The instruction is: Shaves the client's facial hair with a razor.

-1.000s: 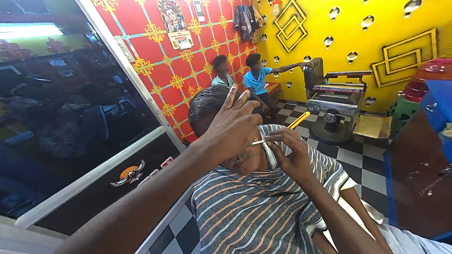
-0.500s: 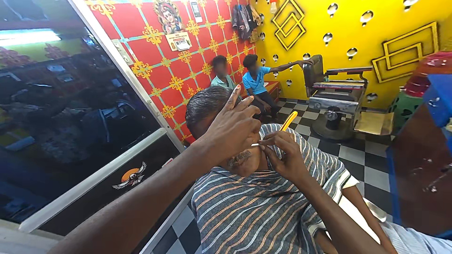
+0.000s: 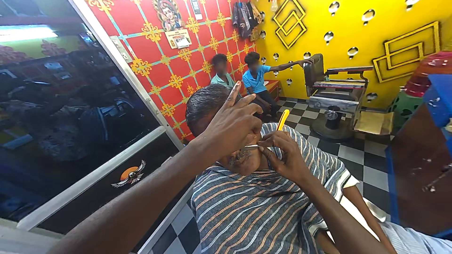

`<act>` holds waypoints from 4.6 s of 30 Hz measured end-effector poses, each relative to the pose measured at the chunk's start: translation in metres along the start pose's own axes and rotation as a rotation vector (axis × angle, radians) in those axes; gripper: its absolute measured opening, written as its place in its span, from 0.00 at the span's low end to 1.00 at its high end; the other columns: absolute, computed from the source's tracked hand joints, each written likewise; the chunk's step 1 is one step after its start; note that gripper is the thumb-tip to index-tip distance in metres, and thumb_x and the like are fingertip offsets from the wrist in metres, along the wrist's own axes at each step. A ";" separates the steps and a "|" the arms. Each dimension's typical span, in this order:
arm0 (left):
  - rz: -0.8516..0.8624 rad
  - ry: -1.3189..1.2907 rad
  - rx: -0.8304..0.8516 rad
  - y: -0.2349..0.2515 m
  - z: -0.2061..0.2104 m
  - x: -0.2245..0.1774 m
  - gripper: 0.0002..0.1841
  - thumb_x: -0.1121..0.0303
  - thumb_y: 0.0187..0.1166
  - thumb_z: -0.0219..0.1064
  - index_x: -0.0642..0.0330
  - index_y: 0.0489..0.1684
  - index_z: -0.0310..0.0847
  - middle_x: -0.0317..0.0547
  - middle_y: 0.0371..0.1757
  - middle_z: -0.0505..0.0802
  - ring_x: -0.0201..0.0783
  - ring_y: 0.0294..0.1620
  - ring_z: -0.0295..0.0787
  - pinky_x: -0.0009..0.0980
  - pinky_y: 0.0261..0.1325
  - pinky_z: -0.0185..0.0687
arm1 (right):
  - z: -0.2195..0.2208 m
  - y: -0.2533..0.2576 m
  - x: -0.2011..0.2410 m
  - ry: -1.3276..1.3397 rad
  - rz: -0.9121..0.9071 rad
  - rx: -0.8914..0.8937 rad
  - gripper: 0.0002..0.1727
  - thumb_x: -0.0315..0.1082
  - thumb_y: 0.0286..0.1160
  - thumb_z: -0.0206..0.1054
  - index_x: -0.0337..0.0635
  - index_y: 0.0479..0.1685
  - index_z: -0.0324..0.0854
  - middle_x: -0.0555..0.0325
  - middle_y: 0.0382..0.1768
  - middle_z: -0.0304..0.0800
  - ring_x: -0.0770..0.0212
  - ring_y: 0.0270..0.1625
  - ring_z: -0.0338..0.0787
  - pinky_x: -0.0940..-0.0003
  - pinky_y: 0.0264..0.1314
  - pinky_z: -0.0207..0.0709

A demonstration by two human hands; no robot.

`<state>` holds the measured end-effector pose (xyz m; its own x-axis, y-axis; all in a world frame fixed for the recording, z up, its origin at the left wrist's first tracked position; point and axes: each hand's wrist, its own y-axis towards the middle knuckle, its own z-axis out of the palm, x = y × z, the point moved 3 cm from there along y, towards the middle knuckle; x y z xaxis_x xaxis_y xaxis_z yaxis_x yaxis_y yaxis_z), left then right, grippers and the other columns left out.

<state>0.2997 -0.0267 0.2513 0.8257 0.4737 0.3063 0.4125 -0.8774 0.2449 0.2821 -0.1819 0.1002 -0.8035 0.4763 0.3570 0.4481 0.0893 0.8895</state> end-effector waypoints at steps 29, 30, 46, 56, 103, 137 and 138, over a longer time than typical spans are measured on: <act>-0.023 0.015 -0.001 -0.016 -0.001 0.008 0.11 0.57 0.73 0.74 0.43 0.49 0.93 0.37 0.74 0.87 0.51 0.93 0.58 0.65 0.94 0.22 | -0.003 0.008 0.005 -0.083 -0.062 0.032 0.08 0.39 0.74 0.68 0.51 0.42 0.92 0.68 0.46 0.91 0.69 0.55 0.87 0.55 0.68 0.72; -0.024 0.014 -0.005 -0.016 -0.001 0.008 0.10 0.57 0.73 0.74 0.43 0.49 0.93 0.37 0.74 0.87 0.51 0.92 0.58 0.65 0.94 0.22 | -0.003 0.008 0.005 -0.081 -0.061 0.037 0.08 0.39 0.74 0.67 0.51 0.42 0.92 0.68 0.46 0.91 0.69 0.55 0.87 0.55 0.68 0.72; -0.077 -0.022 0.033 -0.025 -0.010 0.014 0.16 0.53 0.70 0.78 0.38 0.56 0.91 0.37 0.78 0.84 0.52 0.94 0.55 0.67 0.93 0.23 | -0.012 0.019 0.014 -0.153 -0.161 0.000 0.08 0.38 0.74 0.69 0.52 0.46 0.92 0.67 0.48 0.93 0.69 0.55 0.87 0.54 0.68 0.70; -0.111 0.021 0.042 -0.024 -0.006 0.013 0.20 0.55 0.66 0.80 0.41 0.58 0.89 0.41 0.80 0.82 0.54 0.94 0.53 0.65 0.94 0.23 | -0.013 0.036 0.012 -0.213 -0.263 0.156 0.07 0.39 0.74 0.68 0.52 0.39 0.91 0.66 0.45 0.92 0.66 0.54 0.87 0.54 0.67 0.70; -0.133 -0.008 0.152 0.007 -0.010 -0.002 0.17 0.53 0.76 0.73 0.43 0.60 0.90 0.43 0.82 0.80 0.53 0.94 0.54 0.63 0.94 0.21 | -0.003 -0.002 0.004 -0.061 -0.018 -0.129 0.08 0.37 0.75 0.70 0.49 0.46 0.91 0.68 0.50 0.94 0.68 0.59 0.87 0.54 0.70 0.72; 0.014 0.001 0.068 0.011 0.001 0.006 0.07 0.56 0.73 0.75 0.42 0.41 0.95 0.35 0.67 0.91 0.48 0.91 0.62 0.66 0.93 0.19 | -0.004 0.007 0.000 -0.071 -0.035 -0.019 0.08 0.38 0.73 0.69 0.51 0.44 0.92 0.70 0.46 0.92 0.70 0.57 0.87 0.54 0.71 0.71; 0.017 -0.007 0.063 0.011 0.001 0.006 0.06 0.57 0.73 0.76 0.43 0.41 0.95 0.35 0.67 0.91 0.48 0.91 0.62 0.66 0.93 0.18 | -0.004 0.007 0.000 -0.072 -0.032 -0.003 0.08 0.39 0.73 0.68 0.51 0.42 0.91 0.70 0.45 0.92 0.70 0.57 0.87 0.54 0.70 0.72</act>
<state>0.3097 -0.0335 0.2550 0.8353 0.4584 0.3036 0.4216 -0.8885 0.1814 0.2840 -0.1846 0.1074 -0.7871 0.5351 0.3068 0.4212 0.1030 0.9011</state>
